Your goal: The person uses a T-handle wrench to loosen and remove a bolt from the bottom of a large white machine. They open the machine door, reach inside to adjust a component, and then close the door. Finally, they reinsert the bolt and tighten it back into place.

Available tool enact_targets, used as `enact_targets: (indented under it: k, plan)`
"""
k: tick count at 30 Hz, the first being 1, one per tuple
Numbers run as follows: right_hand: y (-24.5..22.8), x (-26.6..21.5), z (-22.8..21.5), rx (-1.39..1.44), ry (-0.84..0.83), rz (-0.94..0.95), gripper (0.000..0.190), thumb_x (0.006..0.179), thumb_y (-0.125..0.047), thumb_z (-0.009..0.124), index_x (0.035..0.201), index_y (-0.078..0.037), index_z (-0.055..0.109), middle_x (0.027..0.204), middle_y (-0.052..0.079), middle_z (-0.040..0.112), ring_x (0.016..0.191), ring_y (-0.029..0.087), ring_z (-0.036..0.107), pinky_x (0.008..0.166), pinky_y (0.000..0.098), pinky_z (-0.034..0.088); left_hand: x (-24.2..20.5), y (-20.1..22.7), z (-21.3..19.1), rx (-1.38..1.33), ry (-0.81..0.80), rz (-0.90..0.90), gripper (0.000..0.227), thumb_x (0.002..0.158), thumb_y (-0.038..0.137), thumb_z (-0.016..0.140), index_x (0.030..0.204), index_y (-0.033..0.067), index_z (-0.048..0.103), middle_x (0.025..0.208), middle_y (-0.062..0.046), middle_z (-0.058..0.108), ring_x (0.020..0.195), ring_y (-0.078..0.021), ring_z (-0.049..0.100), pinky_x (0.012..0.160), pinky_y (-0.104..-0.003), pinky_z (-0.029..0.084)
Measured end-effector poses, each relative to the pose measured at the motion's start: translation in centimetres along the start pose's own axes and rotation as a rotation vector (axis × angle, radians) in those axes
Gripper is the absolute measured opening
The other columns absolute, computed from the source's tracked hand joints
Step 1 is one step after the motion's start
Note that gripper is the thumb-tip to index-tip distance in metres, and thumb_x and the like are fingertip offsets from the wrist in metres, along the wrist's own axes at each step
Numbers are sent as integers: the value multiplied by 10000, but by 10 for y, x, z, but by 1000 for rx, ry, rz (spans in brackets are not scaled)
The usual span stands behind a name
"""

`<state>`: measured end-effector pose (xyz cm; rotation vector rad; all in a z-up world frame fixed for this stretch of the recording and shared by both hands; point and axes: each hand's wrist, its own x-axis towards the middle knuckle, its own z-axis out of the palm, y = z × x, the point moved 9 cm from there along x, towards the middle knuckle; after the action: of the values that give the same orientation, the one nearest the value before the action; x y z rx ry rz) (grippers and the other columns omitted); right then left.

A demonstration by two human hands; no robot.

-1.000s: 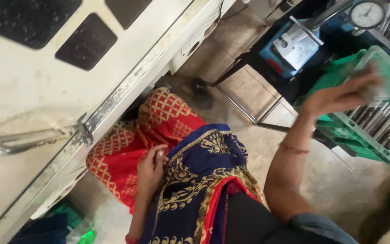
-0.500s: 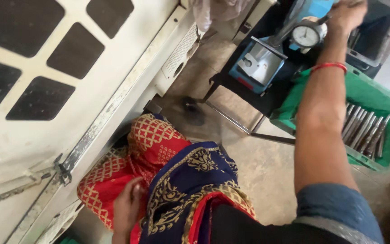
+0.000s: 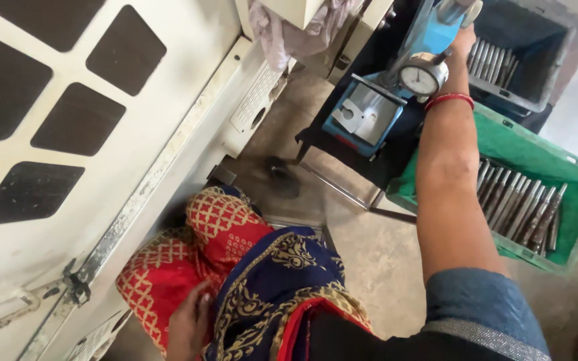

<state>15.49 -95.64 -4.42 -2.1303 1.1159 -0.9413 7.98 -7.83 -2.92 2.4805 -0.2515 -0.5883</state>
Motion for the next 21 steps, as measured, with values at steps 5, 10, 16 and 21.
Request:
enact_targets:
  k: [5,10,16,21]
  plan:
    - [-1,-5,15,-119,-253,128,497,945,-558,720,1084,-81,734,1017,133,762,969,323,733,806,444,554,3,0,5,33,-42,-91,337,980,289,574,1292,198,664,1055,-182,756,958,-335,763,798,-416,581]
    - [-28,-9,6,-178,-208,-85,464,943,-500,732,1064,-53,727,991,130,745,869,310,717,733,461,546,6,3,14,11,-33,-1,314,975,283,585,1258,178,674,1089,-180,753,991,-353,746,835,-422,577]
    - [-22,-18,-22,-270,-350,-109,183,983,-202,668,978,-19,678,883,106,702,792,236,681,654,392,519,1,6,1,-26,-57,75,324,993,275,552,1276,150,647,1125,-192,733,1009,-375,720,834,-450,558]
    - [4,-65,-153,516,-127,83,41,1081,-55,696,1084,-15,693,921,44,753,813,144,745,624,266,596,14,-4,-6,32,-96,-20,349,999,297,533,1301,165,646,1124,-183,735,1001,-356,734,853,-440,564]
